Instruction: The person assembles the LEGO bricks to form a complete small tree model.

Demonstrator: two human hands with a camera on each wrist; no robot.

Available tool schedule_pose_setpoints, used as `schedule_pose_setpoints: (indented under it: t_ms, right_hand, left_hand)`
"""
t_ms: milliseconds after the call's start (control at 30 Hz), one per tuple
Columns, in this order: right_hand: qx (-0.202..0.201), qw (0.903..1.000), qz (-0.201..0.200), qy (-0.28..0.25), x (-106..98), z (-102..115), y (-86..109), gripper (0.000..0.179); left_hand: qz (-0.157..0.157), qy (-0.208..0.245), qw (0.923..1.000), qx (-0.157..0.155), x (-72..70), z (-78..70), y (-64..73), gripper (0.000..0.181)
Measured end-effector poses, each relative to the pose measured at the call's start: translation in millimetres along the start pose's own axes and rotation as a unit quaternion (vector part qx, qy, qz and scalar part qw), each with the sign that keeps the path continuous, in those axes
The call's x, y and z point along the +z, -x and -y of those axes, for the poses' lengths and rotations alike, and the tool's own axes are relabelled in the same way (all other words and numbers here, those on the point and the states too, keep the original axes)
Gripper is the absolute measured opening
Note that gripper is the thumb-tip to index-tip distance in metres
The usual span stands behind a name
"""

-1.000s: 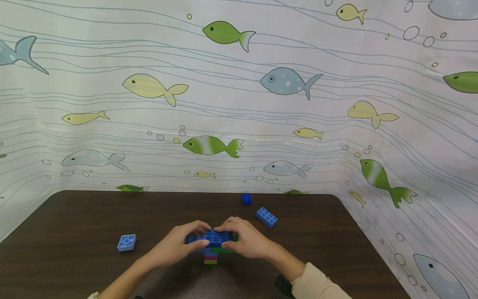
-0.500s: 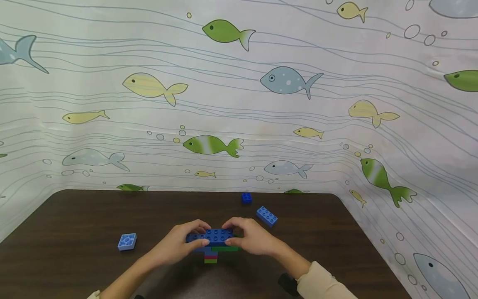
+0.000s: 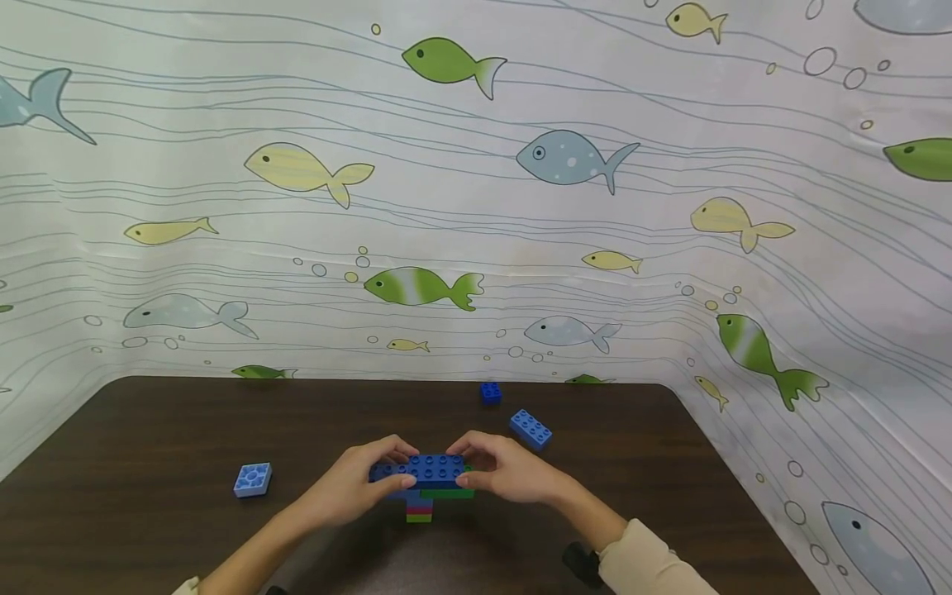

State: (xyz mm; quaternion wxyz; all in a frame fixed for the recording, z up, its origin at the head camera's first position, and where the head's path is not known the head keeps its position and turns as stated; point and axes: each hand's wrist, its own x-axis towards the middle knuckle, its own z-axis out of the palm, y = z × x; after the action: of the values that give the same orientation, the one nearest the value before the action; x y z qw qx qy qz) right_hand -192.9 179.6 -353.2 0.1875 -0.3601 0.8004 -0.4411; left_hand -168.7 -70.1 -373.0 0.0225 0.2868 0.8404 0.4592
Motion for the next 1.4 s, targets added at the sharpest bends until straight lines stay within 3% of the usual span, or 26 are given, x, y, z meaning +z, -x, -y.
schedule_pose_setpoints:
  t_ms: [700, 1400]
  right_hand:
    - [-0.022, 0.9997, -0.001, 0.008, -0.8, -1.6, -1.9, 0.027]
    - [-0.008, 0.9998, -0.019, 0.0, -0.3, -2.0, -3.0, 0.027]
  left_hand:
    - [-0.013, -0.005, 0.9999, 0.006, 0.3, -2.9, -0.1, 0.023]
    - [-0.02, -0.01, 0.9997, 0.003, 1.1, -2.2, -0.5, 0.026]
